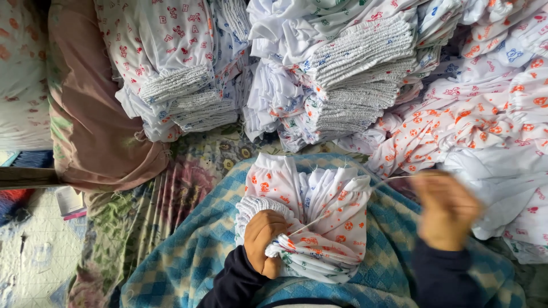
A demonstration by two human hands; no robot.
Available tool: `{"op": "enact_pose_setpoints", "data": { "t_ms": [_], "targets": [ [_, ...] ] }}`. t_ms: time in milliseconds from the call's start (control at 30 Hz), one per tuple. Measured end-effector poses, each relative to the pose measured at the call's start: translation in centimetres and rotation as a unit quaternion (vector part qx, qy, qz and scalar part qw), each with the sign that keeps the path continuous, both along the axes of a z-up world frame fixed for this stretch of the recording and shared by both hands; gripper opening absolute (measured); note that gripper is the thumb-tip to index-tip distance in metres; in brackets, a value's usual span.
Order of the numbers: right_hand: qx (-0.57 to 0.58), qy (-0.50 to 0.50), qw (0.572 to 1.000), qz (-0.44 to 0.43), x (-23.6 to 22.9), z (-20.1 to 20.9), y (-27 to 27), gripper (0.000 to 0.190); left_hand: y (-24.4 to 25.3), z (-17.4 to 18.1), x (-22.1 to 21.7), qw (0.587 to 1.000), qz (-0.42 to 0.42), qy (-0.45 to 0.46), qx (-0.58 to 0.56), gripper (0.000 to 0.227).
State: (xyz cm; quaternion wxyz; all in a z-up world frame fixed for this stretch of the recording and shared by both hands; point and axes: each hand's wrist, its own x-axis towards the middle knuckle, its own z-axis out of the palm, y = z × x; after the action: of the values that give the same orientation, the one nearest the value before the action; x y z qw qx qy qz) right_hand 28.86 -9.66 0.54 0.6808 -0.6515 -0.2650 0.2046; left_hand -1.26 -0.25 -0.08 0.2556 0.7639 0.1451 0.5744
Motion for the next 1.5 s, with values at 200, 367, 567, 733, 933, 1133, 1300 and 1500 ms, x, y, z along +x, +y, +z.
{"op": "enact_pose_setpoints", "data": {
  "t_ms": [200, 367, 567, 733, 933, 1133, 1300, 1500],
  "targets": [
    [0.045, -0.222, 0.973, -0.032, 4.9, 1.5, -5.8, 0.012, -0.1, 0.2, 0.9, 0.996, -0.032, 0.083, -0.005, 0.047],
    [-0.022, -0.287, 0.958, 0.004, -5.2, 6.0, -1.8, 0.009, -0.3, 0.1, 1.0, 0.992, -0.047, 0.120, 0.001, 0.044],
    [-0.007, -0.301, 0.917, 0.263, -13.6, 5.1, 1.8, 0.006, -0.6, -0.2, 0.9, 0.987, -0.044, 0.153, 0.020, 0.046],
    [-0.024, -0.292, 0.920, 0.261, -14.2, 4.6, 0.8, 0.012, -1.2, 0.7, 1.2, 0.980, -0.015, 0.185, -0.076, 0.041],
    [0.014, -0.360, 0.905, 0.227, -14.4, 4.5, 1.0, 0.007, -1.2, 2.2, 1.4, 0.964, -0.059, 0.202, -0.164, 0.037],
    [-0.064, 0.036, 0.930, 0.360, -11.4, 5.8, 0.6, 0.014, -0.8, 2.3, 0.8, 0.971, -0.057, 0.188, -0.135, 0.037],
    [-0.208, 0.145, 0.872, 0.419, -8.2, 4.9, 0.7, 0.018, -0.6, 2.5, 0.9, 0.977, -0.088, 0.179, -0.077, 0.034],
    [-0.227, -0.125, 0.903, 0.342, -9.2, 4.9, 0.1, 0.055, -0.6, 2.7, 1.2, 0.974, -0.106, 0.198, -0.033, 0.036]
  ]
}}
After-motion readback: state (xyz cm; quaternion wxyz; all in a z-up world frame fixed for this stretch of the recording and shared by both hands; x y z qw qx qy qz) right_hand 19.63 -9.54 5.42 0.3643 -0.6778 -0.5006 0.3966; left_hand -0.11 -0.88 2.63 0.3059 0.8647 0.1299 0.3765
